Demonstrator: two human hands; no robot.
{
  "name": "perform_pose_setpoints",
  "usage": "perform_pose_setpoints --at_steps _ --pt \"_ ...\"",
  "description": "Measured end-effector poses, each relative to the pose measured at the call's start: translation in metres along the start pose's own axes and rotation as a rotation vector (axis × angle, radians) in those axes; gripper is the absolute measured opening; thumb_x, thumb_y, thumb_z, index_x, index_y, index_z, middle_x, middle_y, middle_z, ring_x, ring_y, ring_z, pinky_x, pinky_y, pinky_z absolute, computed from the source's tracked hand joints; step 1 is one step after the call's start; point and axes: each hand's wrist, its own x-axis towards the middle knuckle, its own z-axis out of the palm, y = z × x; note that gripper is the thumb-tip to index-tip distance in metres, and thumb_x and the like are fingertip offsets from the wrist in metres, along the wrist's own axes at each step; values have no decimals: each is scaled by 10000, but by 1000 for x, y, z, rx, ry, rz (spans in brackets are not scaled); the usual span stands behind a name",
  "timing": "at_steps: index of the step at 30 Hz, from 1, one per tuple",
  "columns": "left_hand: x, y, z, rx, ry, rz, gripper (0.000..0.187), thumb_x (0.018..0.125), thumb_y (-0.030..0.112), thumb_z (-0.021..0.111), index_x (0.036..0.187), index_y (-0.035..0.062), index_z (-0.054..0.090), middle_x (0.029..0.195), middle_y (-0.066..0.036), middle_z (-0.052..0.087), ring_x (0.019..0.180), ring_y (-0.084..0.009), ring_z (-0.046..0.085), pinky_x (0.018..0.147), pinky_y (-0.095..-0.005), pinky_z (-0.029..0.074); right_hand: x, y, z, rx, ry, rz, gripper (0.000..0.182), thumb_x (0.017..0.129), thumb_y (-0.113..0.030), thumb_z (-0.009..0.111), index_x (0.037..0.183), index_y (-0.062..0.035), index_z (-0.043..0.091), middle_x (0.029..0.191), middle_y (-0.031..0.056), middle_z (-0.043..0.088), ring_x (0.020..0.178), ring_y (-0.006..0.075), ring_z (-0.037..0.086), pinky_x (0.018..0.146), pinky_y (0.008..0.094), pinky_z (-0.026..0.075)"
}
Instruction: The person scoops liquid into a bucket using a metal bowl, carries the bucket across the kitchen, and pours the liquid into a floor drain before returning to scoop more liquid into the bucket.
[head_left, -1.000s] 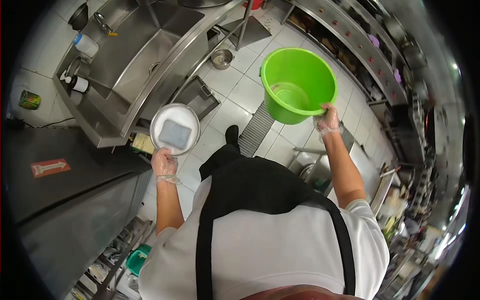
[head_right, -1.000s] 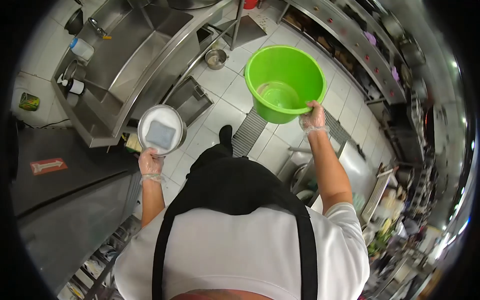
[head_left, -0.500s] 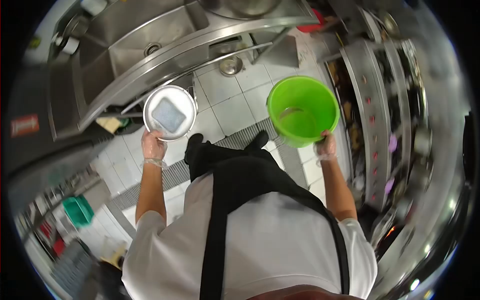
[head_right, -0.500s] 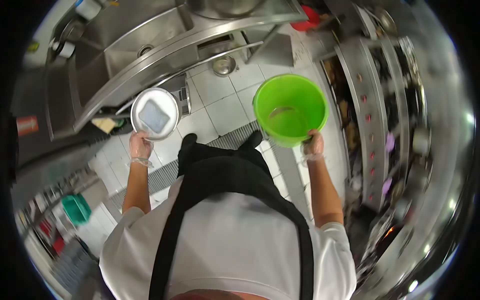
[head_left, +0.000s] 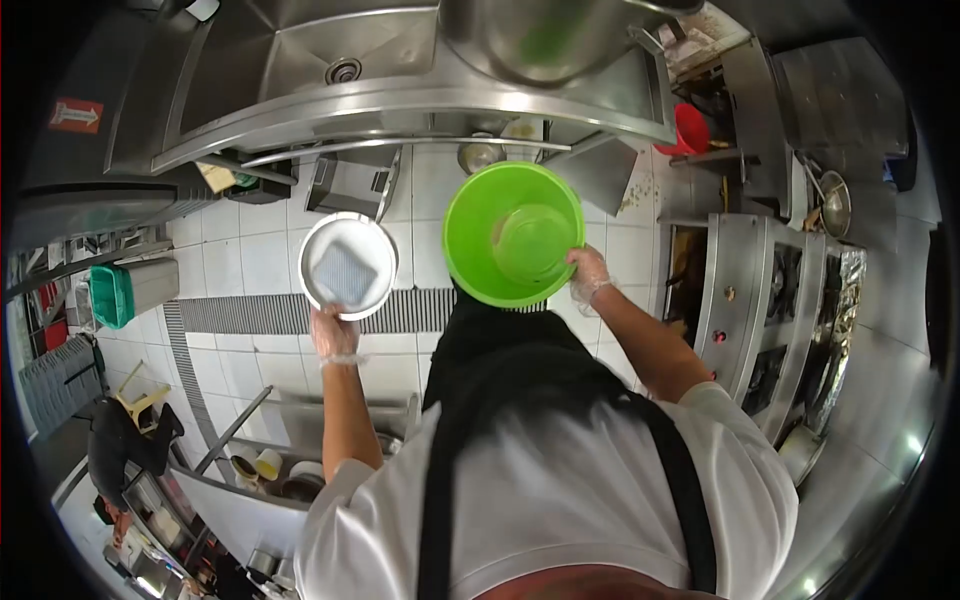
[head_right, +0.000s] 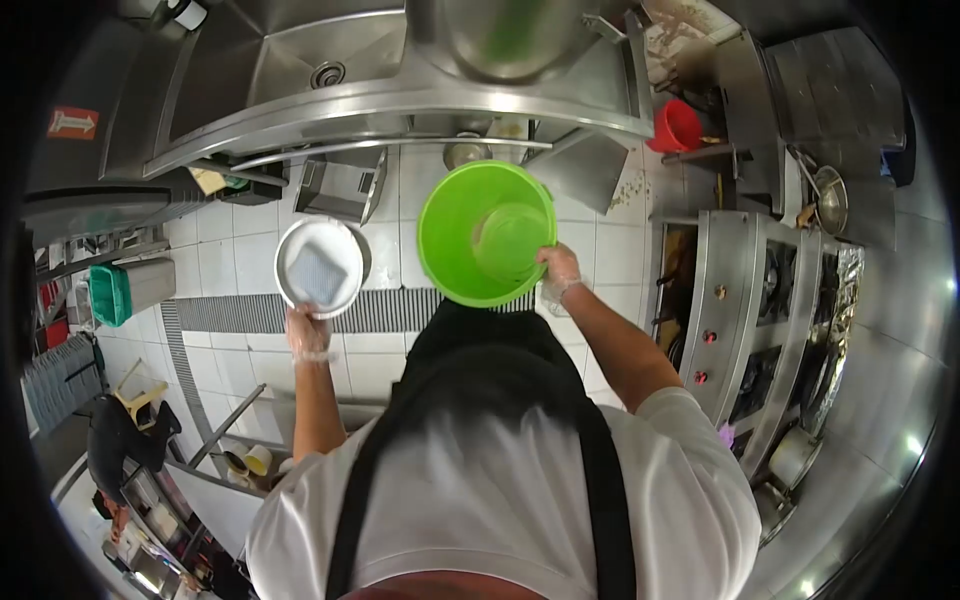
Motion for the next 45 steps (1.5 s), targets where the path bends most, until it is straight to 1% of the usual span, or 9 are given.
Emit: perform_pose_setpoints --at_steps 3,18,28,31,34,39,40,41,45 --pt "-18 -11 16 -81 -4 -101 546 643 -80 352 1181 -59 447 1126 -170 508 1045 -284 525 953 -397 450 26 -22 15 -29 -44 52 256 629 -38 541 877 10 581 817 83 582 720 215 554 646 328 454" --pt "38 -230 -57 -379 489 199 346 651 -66 437 990 -30 498 894 -75 505 770 -189 510 722 -312 487 286 76 46 -471 -719 204 356 684 -42 504 1033 9 551 988 85 577 920 229 552 855 341 448" --pt "160 -405 -150 -654 677 283 224 639 -110 426 841 -53 507 844 -115 508 743 -237 536 695 -345 504 393 144 129 -151 -701 350 341 691 -41 504 1026 0 549 1006 80 597 952 216 554 868 333 439" --pt "197 -440 -163 -517 779 295 98 617 -94 476 589 -1 464 578 -31 392 482 -154 409 476 -271 349 425 162 141 -146 -714 292 369 684 -42 504 1050 -12 537 1022 76 589 960 222 552 882 345 439" --pt "233 -465 -168 -604 615 232 166 615 -109 449 771 -137 495 865 -187 517 813 -318 578 791 -472 521 473 170 145 -81 -717 277 428 663 -37 511 1090 -16 520 1037 77 579 967 247 547 887 378 447" --pt "287 -506 -199 -663 557 260 155 667 -96 450 800 -143 514 865 -165 520 787 -256 562 726 -389 506 505 164 151 31 -705 223 388 659 -42 519 1045 -7 537 1017 83 580 943 244 551 889 373 449" --pt "279 -507 -193 -51 572 272 114 673 -94 447 741 -125 533 855 -159 527 777 -250 549 705 -379 493 508 161 153 46 -704 196 388 659 -42 519 1045 -7 537 1017 83 580 943 244 551 889 373 449" --pt "285 -502 -180 -531 541 262 96 671 -96 441 693 -112 533 852 -166 536 788 -264 560 720 -387 495 509 157 154 19 -669 127 379 655 -46 527 1031 -7 545 1004 84 579 936 238 548 880 364 448" --pt "307 -519 -189 -627 524 160 83 659 -96 429 673 -30 479 763 -103 494 695 -238 547 606 -337 479 536 125 142 -275 -605 8 202 742 -260 609 795 -79 537 699 22 511 595 151 465 534 252 378"
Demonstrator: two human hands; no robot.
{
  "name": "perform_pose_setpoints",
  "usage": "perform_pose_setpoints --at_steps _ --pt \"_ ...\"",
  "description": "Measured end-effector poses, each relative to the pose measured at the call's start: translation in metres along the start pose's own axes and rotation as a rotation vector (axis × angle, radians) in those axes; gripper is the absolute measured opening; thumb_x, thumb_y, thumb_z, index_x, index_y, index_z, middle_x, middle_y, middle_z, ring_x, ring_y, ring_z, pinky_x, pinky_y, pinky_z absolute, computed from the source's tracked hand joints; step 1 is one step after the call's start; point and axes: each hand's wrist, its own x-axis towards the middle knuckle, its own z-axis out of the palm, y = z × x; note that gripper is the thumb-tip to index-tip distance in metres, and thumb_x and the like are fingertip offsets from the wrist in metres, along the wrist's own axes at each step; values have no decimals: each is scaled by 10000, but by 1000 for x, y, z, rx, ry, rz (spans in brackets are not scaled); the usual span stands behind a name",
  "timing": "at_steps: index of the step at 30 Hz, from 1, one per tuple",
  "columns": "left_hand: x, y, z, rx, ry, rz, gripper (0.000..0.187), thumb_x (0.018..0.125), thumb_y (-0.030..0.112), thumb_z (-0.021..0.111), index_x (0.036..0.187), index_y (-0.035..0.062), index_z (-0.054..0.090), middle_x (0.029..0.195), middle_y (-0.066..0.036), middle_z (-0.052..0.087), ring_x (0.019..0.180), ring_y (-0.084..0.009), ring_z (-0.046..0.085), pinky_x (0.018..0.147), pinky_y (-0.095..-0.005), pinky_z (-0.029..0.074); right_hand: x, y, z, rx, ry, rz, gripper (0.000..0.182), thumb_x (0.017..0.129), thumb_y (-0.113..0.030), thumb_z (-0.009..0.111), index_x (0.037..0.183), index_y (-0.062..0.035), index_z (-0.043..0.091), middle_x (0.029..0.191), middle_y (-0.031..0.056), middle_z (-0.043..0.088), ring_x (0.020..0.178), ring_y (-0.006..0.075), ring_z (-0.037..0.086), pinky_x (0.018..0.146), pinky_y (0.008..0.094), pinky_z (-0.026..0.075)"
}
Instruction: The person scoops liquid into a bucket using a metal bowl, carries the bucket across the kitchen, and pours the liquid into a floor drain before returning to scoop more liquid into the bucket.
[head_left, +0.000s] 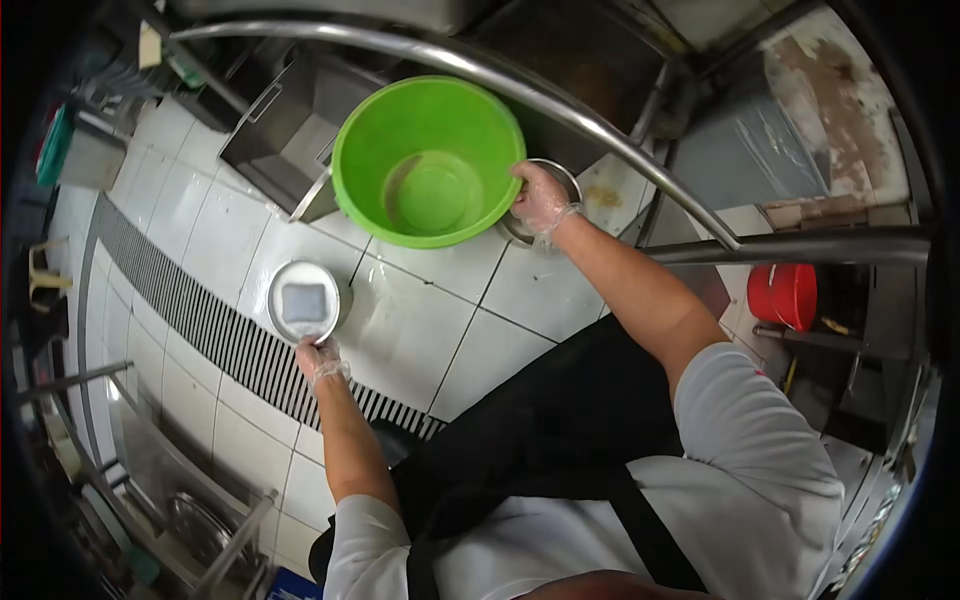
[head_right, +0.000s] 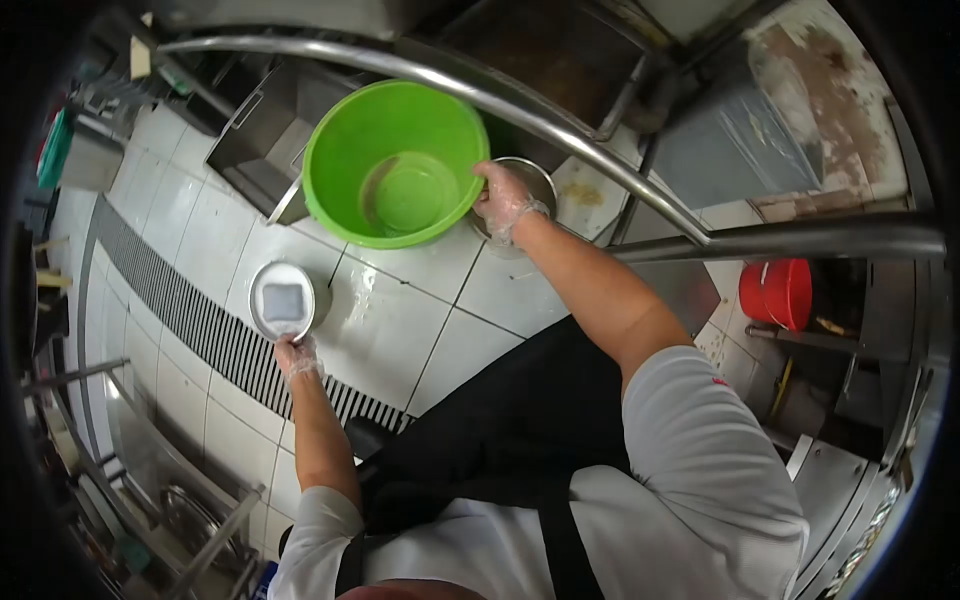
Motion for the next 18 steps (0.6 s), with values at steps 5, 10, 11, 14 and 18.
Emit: perform_pose_setpoints --at_steps 5,10,11,14,18 --pt "-21 -16 29 -41 78 35 123 660 -100 408 683 14 445 727 -46 445 574 -170 461 520 -262 411 16 -22 -84 -1203 479 -228 364 808 -344 514 893 -23 664 913 205 642 819 324 626 693 415 483" --pt "-5 -35 14 -22 113 11 153 649 -109 411 751 -7 462 766 -67 462 626 -181 486 553 -266 432 95 44 -190 -2166 -105 -138 318 822 -289 510 953 -47 668 1000 187 638 891 327 634 756 426 499" --pt "6 -36 -2 11 84 3 168 646 -112 415 773 -15 466 772 -73 466 642 -183 493 561 -269 437 95 57 -196 -2187 -243 -162 322 826 -275 506 905 -4 662 933 225 643 815 346 646 698 433 503" --pt "1 -38 2 45 85 21 173 685 -82 448 849 -39 486 790 -77 492 628 -180 495 546 -266 438 91 87 -216 -1563 113 7 250 826 -209 512 845 -8 659 804 184 653 667 303 648 595 424 513" --pt "-58 -15 25 358 134 45 208 849 190 520 915 2 580 653 -52 490 516 -158 472 415 -266 362 54 63 -209 -1309 198 -30 211 793 -170 534 698 -6 627 660 124 610 555 223 596 498 380 468"
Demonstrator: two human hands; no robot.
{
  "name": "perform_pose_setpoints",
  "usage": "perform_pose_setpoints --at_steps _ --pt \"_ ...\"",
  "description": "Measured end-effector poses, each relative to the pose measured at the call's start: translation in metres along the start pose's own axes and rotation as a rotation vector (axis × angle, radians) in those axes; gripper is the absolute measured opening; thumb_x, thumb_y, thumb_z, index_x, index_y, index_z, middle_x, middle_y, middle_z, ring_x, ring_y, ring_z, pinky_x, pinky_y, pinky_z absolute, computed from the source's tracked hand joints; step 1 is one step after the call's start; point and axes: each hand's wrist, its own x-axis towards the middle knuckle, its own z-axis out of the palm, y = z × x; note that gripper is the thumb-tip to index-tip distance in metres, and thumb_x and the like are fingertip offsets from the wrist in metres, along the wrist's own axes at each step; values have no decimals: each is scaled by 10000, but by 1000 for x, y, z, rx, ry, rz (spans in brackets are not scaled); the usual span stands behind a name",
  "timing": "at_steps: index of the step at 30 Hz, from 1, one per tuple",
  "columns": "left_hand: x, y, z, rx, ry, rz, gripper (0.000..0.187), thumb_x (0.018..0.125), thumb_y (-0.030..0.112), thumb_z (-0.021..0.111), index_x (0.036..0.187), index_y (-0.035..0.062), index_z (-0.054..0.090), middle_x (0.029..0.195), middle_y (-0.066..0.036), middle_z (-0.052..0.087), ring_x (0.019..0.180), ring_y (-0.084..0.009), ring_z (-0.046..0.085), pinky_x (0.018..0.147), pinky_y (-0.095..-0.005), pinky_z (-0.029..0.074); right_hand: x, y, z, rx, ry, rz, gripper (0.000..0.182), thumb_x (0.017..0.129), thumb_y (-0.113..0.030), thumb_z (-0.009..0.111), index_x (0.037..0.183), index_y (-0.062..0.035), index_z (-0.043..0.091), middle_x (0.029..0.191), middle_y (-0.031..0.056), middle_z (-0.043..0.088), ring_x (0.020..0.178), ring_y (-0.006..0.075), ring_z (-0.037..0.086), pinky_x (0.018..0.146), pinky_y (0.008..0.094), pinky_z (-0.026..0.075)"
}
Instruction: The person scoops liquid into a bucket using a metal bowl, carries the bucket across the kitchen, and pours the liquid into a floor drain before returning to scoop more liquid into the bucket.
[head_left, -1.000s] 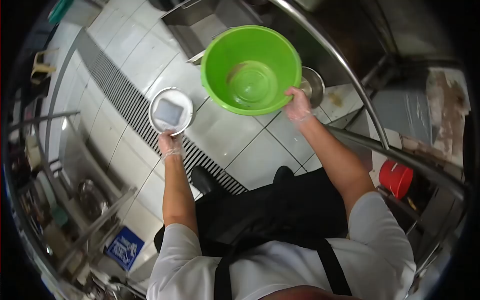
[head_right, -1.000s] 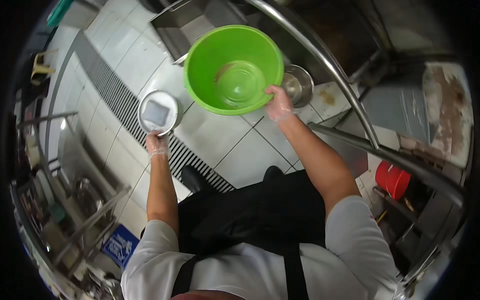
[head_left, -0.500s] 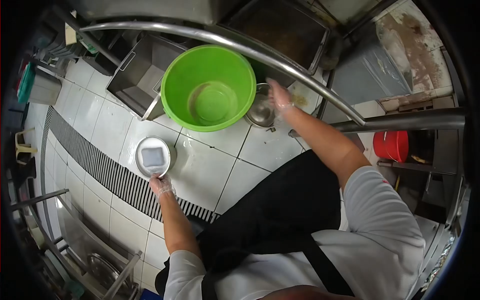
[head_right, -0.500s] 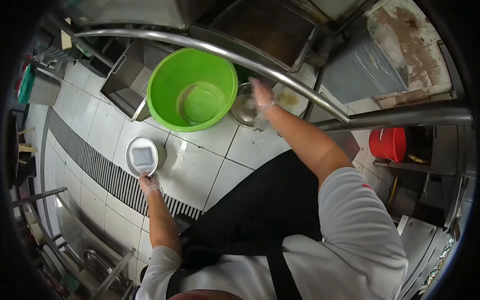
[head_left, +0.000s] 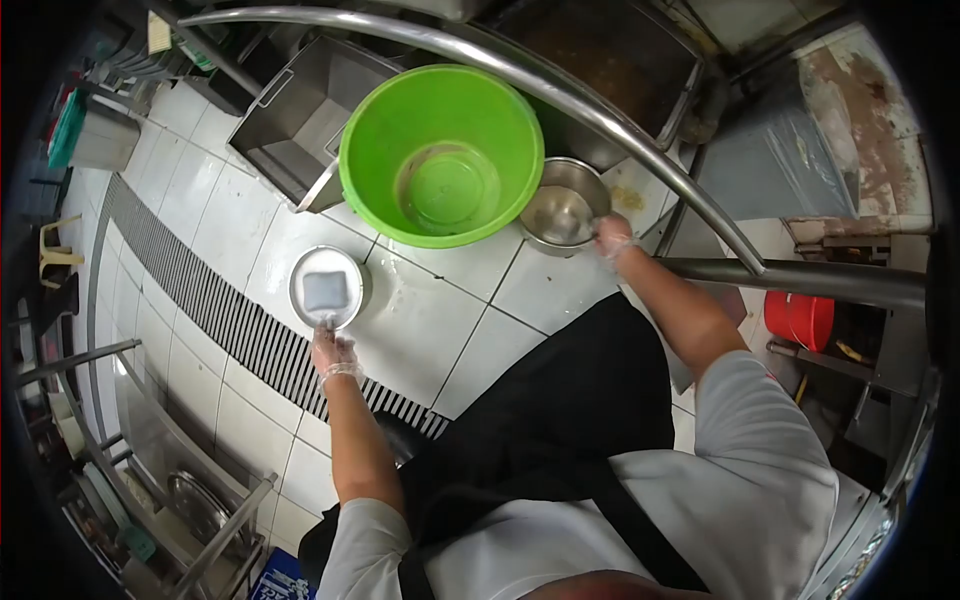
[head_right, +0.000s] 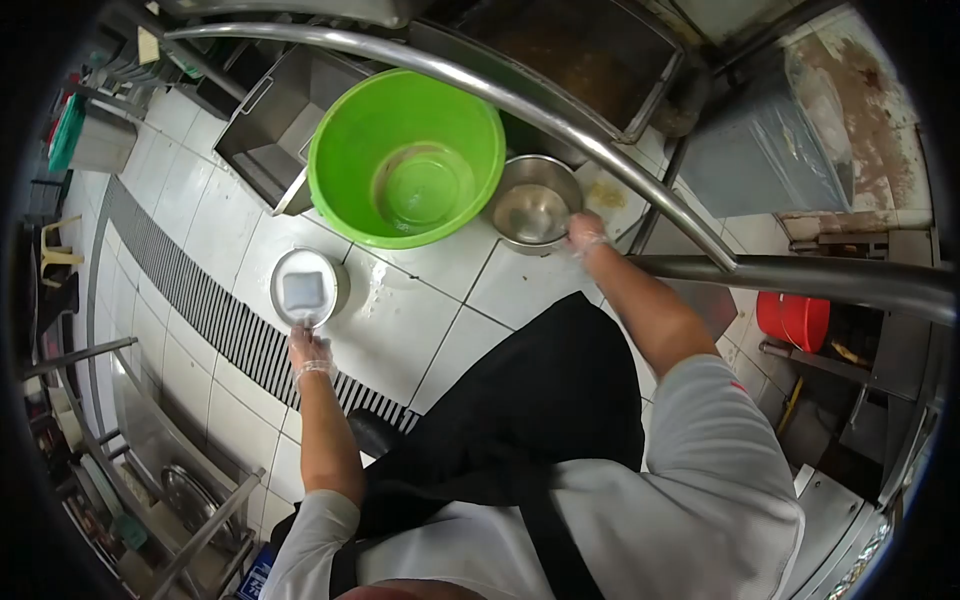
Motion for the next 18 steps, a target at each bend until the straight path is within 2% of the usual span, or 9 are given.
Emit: perform_pose_setpoints --at_steps 1,2,3,5,7,8,9,11,18 --pt "-23 20 9 347 265 -17 270 842 228 522 917 -26 576 584 -77 482 517 -180 480 417 -294 365 -19 -13 -11 307 72 107 208 775 -148 541 637 -9 612 613 104 590 522 199 571 467 367 448" --pt "-27 30 2 675 219 370 309 822 232 544 913 -63 553 561 -106 493 543 -210 508 460 -331 407 -34 -20 -21 222 52 23 171 742 -129 543 668 12 606 616 133 587 547 235 586 494 389 455" --pt "0 25 -17 633 153 589 306 817 200 552 952 -74 556 658 -122 556 550 -226 518 513 -352 444 -48 -23 -31 135 37 -57 153 709 -110 545 699 32 601 620 163 585 572 270 602 521 412 463" --pt "-46 36 38 166 79 735 302 831 190 551 1000 -59 582 811 -134 598 641 -217 549 611 -352 473 -76 -32 -44 395 12 -26 111 687 -94 578 723 10 563 599 124 535 507 238 542 453 372 430" --pt "-80 58 100 410 -175 723 335 843 191 550 1091 -31 582 973 -135 603 756 -207 559 683 -333 473 -107 -64 -63 947 -22 180 101 682 -61 574 749 -23 509 588 67 463 459 181 457 402 318 374" --pt "-115 77 137 613 -299 576 367 857 230 541 1121 -23 576 967 -132 615 794 -187 563 688 -309 467 -131 -89 -77 929 -23 210 143 676 -34 575 774 -39 471 610 32 431 453 138 406 391 275 334" --pt "-107 75 157 857 -353 675 387 883 264 504 1142 -16 568 915 -109 640 654 -148 532 640 -281 444 -140 -94 -83 937 -21 208 143 676 -34 575 774 -39 471 610 32 431 453 138 406 391 275 334" --pt "-77 69 190 959 -655 522 388 912 287 465 1084 -61 471 818 -155 638 554 -193 609 499 -300 488 -157 -95 -91 963 -73 168 145 675 -39 577 774 -35 471 638 39 444 464 134 416 394 272 338" --pt "-95 38 227 496 -814 152 327 926 152 457 1124 -76 331 732 -210 598 490 -261 618 408 -327 539 -263 -159 -135 835 -11 215 141 654 -25 601 737 -39 487 660 22 454 516 137 479 422 265 393"
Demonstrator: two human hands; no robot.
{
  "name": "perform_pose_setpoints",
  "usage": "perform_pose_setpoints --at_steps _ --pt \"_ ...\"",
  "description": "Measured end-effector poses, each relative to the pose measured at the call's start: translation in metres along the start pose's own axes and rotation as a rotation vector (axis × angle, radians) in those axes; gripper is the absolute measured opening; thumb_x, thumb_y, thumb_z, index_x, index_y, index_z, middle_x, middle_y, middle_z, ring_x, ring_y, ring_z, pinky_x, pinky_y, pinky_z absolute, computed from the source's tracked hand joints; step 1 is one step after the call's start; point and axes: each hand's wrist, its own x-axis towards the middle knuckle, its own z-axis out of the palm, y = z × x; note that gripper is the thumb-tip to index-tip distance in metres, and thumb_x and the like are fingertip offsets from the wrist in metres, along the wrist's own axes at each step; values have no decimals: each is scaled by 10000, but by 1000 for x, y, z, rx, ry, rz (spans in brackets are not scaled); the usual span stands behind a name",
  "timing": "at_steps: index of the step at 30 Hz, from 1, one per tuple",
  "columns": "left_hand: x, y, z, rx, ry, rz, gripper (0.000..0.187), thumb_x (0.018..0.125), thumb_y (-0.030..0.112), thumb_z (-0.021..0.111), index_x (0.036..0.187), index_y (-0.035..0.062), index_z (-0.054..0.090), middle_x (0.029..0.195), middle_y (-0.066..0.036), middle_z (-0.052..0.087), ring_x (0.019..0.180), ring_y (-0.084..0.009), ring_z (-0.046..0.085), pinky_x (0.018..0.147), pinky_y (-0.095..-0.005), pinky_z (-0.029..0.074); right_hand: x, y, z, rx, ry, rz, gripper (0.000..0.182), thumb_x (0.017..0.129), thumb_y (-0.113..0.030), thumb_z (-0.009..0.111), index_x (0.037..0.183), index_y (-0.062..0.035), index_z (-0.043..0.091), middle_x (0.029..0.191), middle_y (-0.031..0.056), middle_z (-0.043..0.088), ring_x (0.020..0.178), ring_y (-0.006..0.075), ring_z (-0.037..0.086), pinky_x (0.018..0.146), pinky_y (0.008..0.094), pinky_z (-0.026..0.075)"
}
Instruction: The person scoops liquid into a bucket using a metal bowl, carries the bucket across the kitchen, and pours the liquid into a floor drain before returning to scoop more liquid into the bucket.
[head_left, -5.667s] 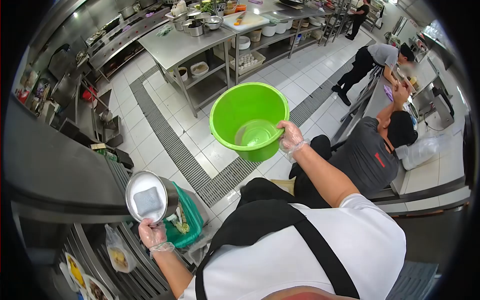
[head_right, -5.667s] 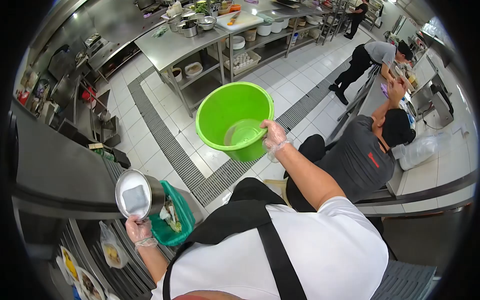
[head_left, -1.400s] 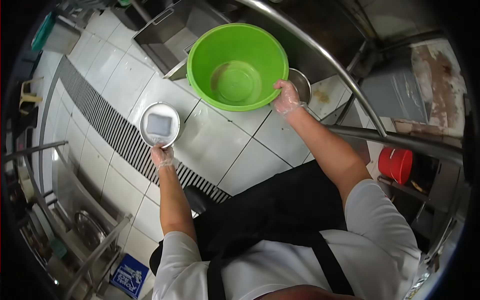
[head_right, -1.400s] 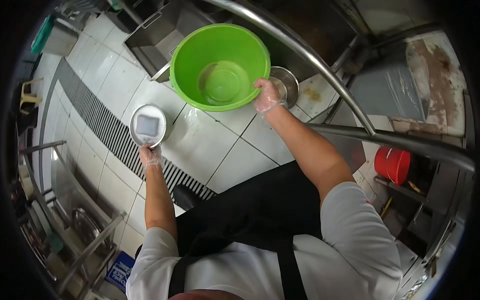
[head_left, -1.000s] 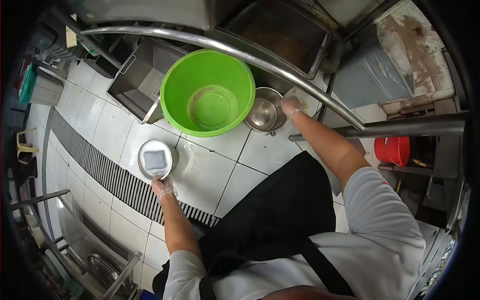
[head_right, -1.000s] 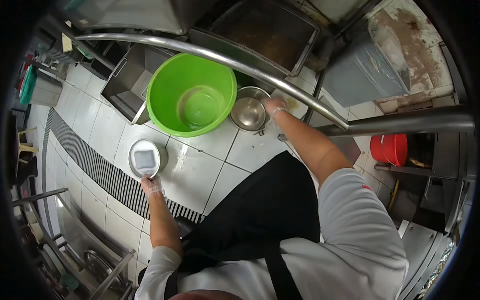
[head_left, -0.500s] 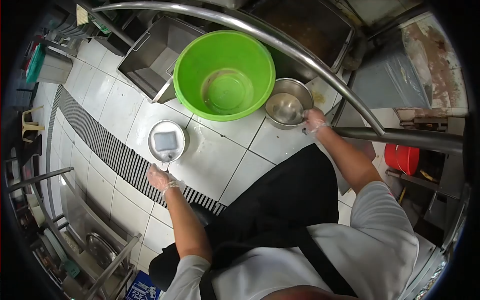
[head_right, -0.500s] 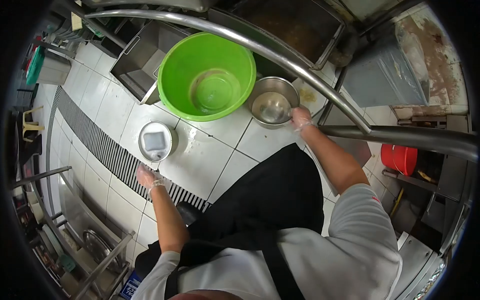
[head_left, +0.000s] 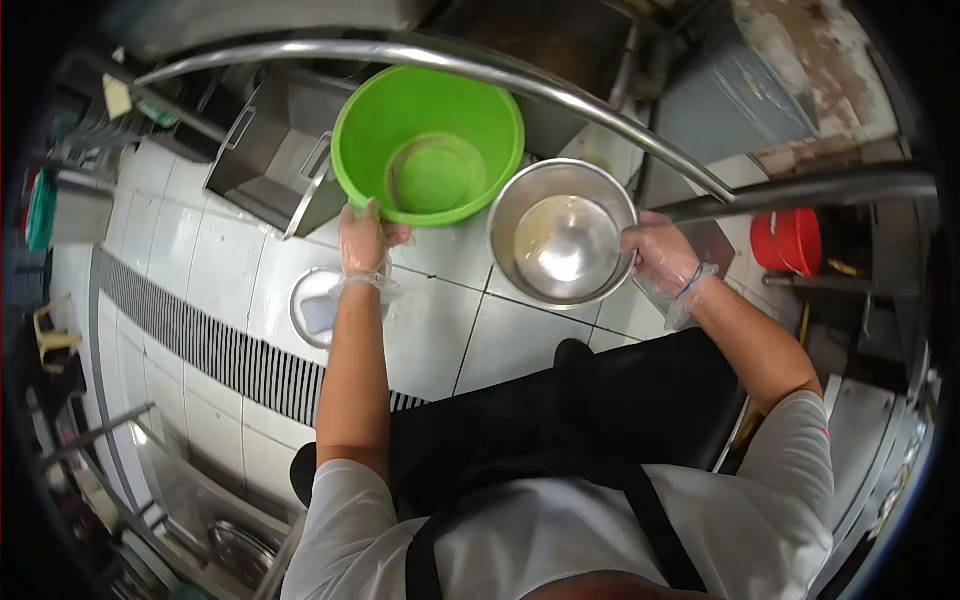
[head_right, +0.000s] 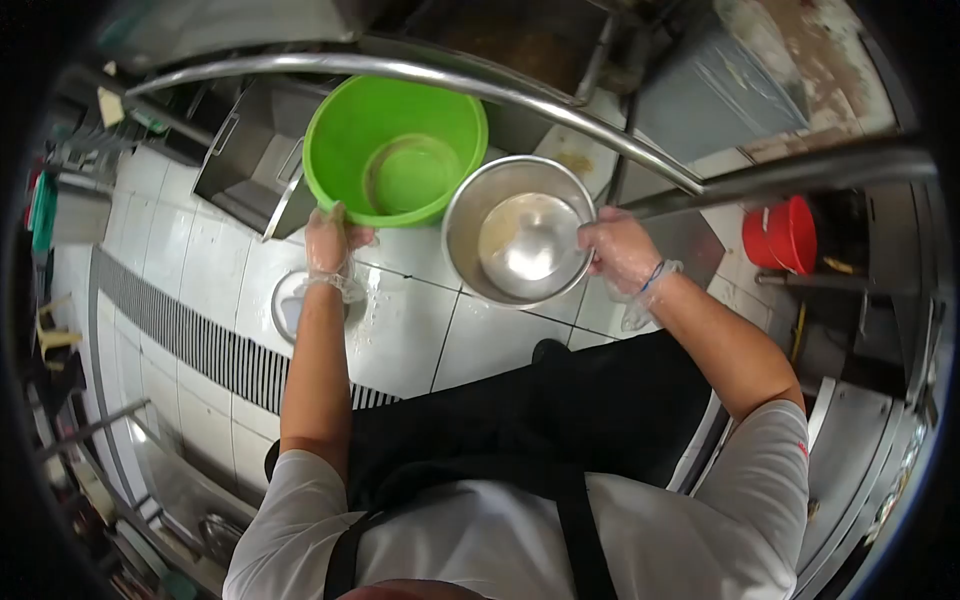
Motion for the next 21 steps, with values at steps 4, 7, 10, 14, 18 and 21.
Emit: perform_pose_setpoints --at_steps 4,7,10,14,18,21 --pt "6 5 -8 28 -52 -70 463 907 178 499 1249 -59 296 783 -195 590 479 -230 602 384 -295 507 -64 -17 10 138 -23 -6 164 659 -21 599 809 -14 534 706 50 526 537 133 494 454 272 415" --pt "-8 39 -28 337 -4 31 340 859 256 590 1053 -14 522 834 -116 608 460 -148 546 375 -238 405 -126 -67 35 289 32 -46 180 672 -6 586 844 -8 534 707 50 531 529 134 492 461 277 422" --pt "-25 80 -55 344 33 145 459 837 243 622 1179 -32 487 863 -107 611 458 -112 485 391 -225 361 -149 -93 23 375 76 -197 174 699 15 564 867 -13 530 743 40 553 632 136 546 574 264 465" --pt "-50 135 -91 171 13 146 411 836 211 616 1146 -29 492 851 -100 595 456 -96 478 384 -222 355 -145 -145 -5 411 203 -442 67 760 -13 553 738 -74 537 703 15 550 605 105 528 490 229 430" --pt "-77 171 -91 -9 13 212 408 816 241 640 1114 -5 512 852 -94 584 483 -104 502 400 -222 385 -4 -194 -72 61 272 -685 63 737 -64 603 687 -75 567 609 32 520 544 149 493 481 284 415" --pt "-81 175 -85 -25 17 233 389 823 228 635 1118 4 515 865 -95 587 500 -110 518 417 -222 406 59 -226 -56 -1184 594 -922 104 715 -170 631 747 -71 636 742 125 617 697 270 602 604 370 492"
